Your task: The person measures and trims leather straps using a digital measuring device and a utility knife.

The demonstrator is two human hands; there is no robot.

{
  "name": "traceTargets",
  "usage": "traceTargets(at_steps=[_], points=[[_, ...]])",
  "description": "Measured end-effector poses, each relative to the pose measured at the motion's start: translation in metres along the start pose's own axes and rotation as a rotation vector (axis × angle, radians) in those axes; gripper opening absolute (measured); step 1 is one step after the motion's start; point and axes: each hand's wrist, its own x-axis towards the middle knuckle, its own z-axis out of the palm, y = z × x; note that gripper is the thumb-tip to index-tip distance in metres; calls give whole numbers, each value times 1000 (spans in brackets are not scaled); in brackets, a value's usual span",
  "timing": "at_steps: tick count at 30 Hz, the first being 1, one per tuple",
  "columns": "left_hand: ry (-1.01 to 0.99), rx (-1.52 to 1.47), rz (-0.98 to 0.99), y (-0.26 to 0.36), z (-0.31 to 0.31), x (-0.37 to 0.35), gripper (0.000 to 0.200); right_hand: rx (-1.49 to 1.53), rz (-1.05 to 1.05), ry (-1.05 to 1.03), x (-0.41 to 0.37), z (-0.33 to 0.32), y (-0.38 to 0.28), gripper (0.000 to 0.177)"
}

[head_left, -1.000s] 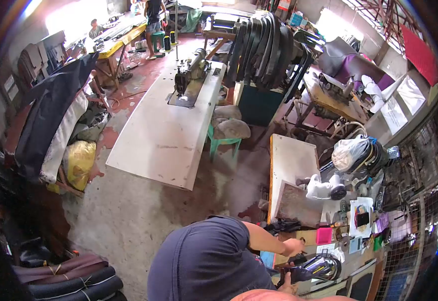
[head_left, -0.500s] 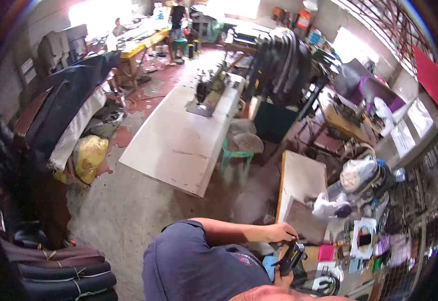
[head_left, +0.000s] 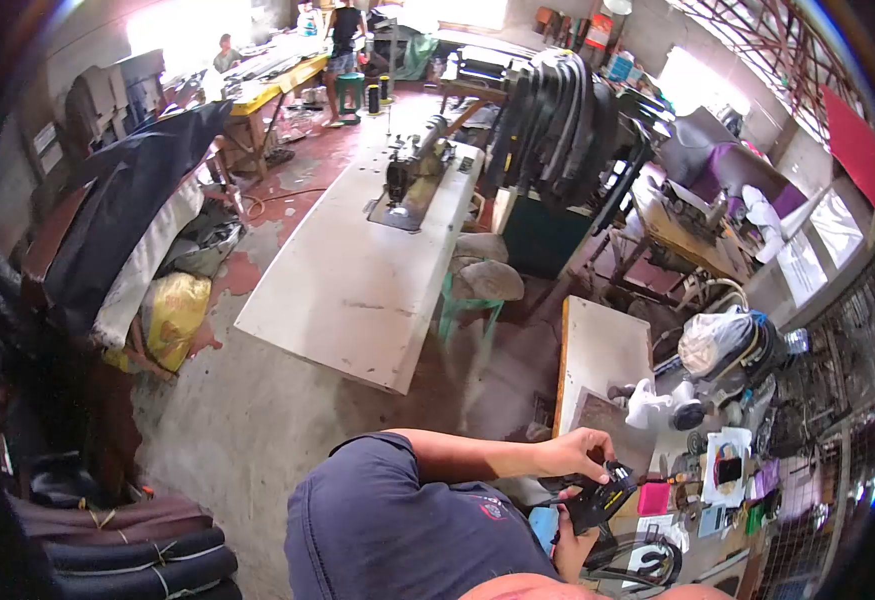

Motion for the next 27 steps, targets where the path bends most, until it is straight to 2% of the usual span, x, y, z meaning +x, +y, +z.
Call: traceTargets(at_steps=[3, 4, 7, 8, 10, 11, 15, 17, 19, 21, 22, 27], points=[[-5, -81, 70, 13, 12, 8, 39, -3, -20, 17, 0, 4, -11, 30], [-13, -105, 18, 18, 15, 9, 37, 20, 49, 59, -3, 3, -14, 31], [-64, -104, -90, 23, 17, 14, 33, -2, 37, 116, -8, 1, -19, 27], [-40, -186, -146, 32, 20, 13, 27, -53, 51, 148, -10, -1, -19, 26], [-63, -263, -60, 4, 15, 23, 27, -82, 53, 139, -9, -2, -23, 26], [-68, -303, -41, 9, 13, 26, 27, -128, 70, 135, -7, -2, -29, 27], [73, -193, -71, 59, 18, 20, 31, -442, -171, 68, 16, 8, -60, 22], [66, -166, 69, 63, 16, 23, 35, -382, -69, 70, 20, 3, -59, 30], [32, -275, 32, 76, 14, 20, 36, -340, -106, 66, 27, 8, -63, 33], [-45, -388, 263, 75, 15, 25, 33, -198, -175, 96, 32, 20, -78, 38], [-51, -387, 260, 77, 15, 24, 33, -162, -188, 68, 34, 22, -81, 43], [-78, -392, 235, 87, 16, 16, 30, -248, -100, -22, 29, 19, -85, 40]])
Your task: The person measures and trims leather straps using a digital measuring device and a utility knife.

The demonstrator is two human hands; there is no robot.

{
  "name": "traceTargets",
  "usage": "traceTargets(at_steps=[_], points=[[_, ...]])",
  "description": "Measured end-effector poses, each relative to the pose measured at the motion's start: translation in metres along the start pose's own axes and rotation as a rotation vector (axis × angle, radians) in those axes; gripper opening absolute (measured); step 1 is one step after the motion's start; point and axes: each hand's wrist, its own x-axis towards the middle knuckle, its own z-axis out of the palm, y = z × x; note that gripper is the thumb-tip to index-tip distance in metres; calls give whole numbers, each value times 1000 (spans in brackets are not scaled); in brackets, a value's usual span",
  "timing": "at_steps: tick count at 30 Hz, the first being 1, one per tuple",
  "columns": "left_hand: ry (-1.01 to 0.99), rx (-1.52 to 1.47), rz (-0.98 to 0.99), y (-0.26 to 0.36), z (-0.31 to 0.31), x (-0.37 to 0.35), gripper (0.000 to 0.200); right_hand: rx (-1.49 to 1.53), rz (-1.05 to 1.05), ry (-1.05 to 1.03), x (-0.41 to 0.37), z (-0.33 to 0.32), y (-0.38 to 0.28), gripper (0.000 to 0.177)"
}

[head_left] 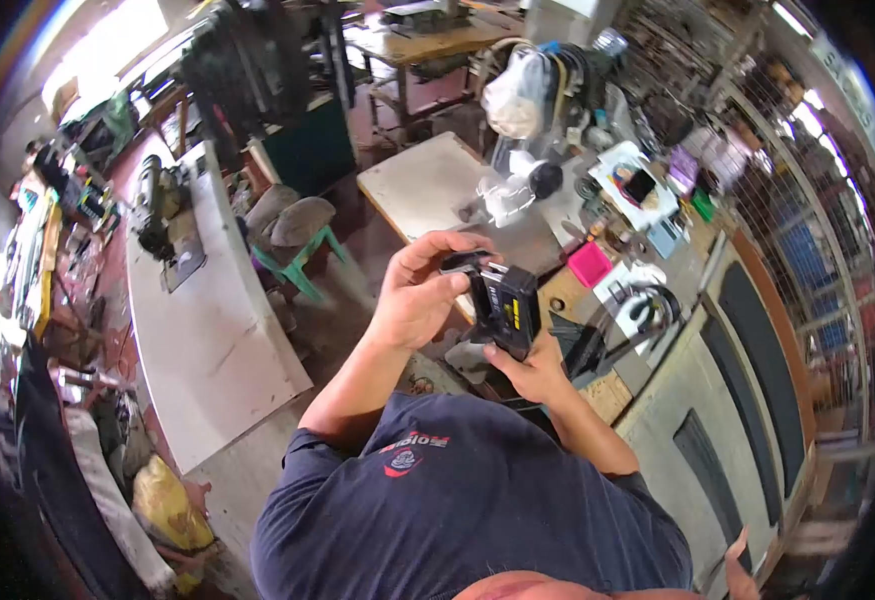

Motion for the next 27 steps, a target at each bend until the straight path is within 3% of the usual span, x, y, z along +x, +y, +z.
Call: traceTargets(at_steps=[4, 5, 6, 7, 8, 10, 19, 20, 27], points=[[95, 276, -77, 12, -2, -12, 31, -98, -65, -42, 3, 4, 22, 39], [168, 368, -196, 19, 4, -17, 34, -220, 15, -56, 2, 2, 24, 36], [103, 262, -118, 9, 2, -20, 36, -111, 74, 6, 2, 5, 35, 43], [123, 361, -136, 13, 8, -24, 38, 227, 77, 18, 6, 10, 46, 51], [81, 340, -89, 17, 15, -26, 37, 206, 113, 32, 6, 9, 48, 58], [28, 478, 40, 13, 12, -28, 34, 188, 158, 21, 7, 6, 54, 55], [38, 726, 182, 29, 13, -41, 29, 238, 92, -130, 18, 12, 76, 58], [37, 785, 222, 27, 11, -41, 28, 231, 64, -110, 17, 15, 73, 52], [15, 671, 58, 19, 4, -41, 22, 232, 11, 18, 8, 21, 83, 47]])
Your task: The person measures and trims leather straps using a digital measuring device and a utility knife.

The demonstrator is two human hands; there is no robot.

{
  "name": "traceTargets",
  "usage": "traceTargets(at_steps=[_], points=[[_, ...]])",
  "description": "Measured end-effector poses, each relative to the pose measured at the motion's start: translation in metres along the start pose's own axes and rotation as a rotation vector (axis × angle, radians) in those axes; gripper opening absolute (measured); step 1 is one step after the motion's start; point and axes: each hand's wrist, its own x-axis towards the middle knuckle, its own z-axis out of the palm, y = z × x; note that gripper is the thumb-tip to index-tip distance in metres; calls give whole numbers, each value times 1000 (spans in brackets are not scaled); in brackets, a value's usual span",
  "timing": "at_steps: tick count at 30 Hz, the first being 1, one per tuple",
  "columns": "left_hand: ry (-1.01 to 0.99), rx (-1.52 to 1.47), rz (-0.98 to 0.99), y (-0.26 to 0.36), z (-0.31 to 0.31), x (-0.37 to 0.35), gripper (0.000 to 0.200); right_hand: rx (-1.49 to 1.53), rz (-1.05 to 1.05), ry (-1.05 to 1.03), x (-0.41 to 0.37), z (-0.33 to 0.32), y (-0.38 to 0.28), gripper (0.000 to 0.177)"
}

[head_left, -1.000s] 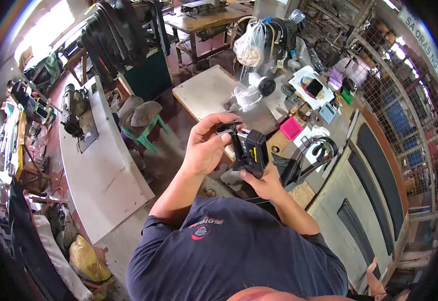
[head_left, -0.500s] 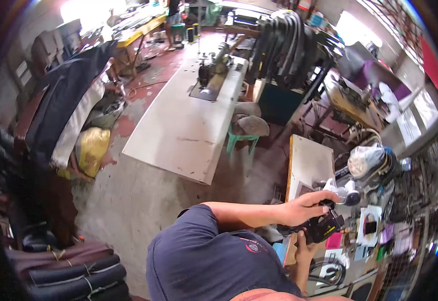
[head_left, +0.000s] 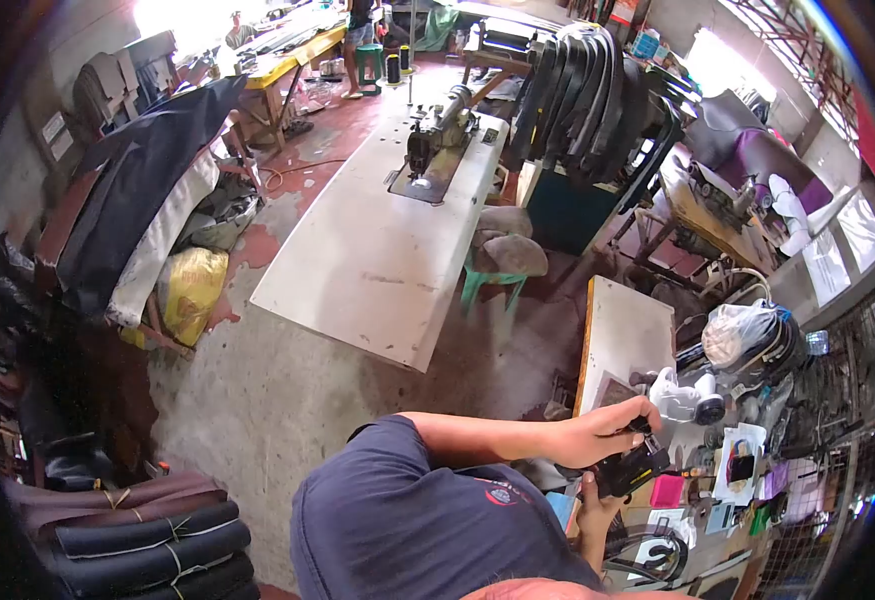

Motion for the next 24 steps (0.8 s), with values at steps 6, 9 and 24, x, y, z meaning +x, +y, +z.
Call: traceTargets(at_steps=[6, 9, 24], points=[[-39, 49, -36, -19, 8, 5, 23, 3, 64, 70, -11, -8, 8, 41], [-99, -19, -139, -24, 14, 7, 22, 42, 129, 73, -19, -28, 31, 37], [-190, -135, 110, -40, 30, 17, 21, -138, 52, 41, -27, -15, -34, 39]])
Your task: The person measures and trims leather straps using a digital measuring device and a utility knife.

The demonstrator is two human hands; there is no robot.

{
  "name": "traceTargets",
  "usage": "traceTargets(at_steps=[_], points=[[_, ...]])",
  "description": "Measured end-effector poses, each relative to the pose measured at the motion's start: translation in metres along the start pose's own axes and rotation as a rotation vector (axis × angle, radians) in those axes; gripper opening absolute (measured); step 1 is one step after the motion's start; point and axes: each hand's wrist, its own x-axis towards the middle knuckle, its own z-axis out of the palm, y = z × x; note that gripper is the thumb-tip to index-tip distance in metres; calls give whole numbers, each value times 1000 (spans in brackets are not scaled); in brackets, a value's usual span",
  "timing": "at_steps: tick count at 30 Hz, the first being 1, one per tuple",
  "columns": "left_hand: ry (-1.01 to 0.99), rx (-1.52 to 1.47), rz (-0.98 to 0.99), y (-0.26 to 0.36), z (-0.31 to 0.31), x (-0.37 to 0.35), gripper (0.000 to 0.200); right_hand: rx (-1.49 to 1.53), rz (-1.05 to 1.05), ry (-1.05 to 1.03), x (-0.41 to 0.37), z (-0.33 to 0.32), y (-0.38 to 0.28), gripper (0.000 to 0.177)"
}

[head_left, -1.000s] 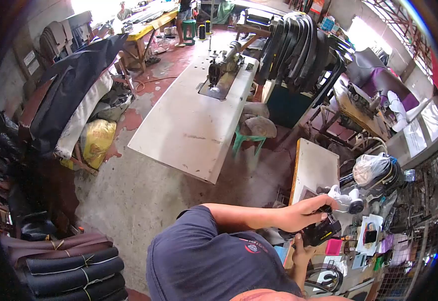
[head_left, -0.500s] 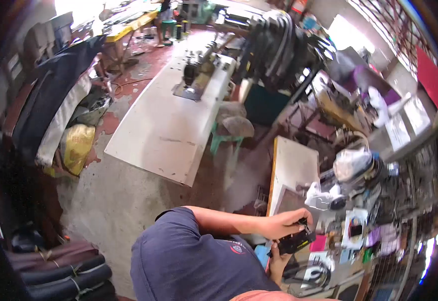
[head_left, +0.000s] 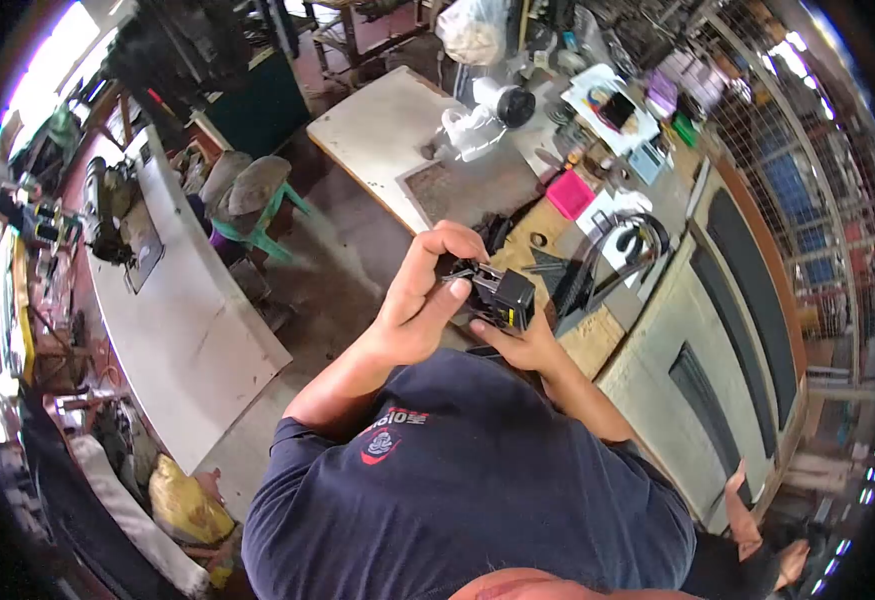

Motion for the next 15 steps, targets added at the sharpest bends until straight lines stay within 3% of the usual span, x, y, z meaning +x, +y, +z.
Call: traceTargets(at_steps=[3, 4, 5, 11, 15], points=[[-37, 2, 9, 1, 2, 1, 22, -58, -93, 73, -4, 4, -2, 42], [-58, -54, 1, 2, 2, 2, 22, -12, 78, 26, -8, -1, -11, 46], [-79, -110, -8, 2, 2, 2, 27, -10, 77, 39, -9, -2, -12, 46], [-129, -115, -4, 4, 2, 1, 30, -275, -225, 60, -10, -2, -23, 53], [-135, -112, 56, 6, 4, 1, 30, -204, -214, 81, -13, 0, -27, 54]])
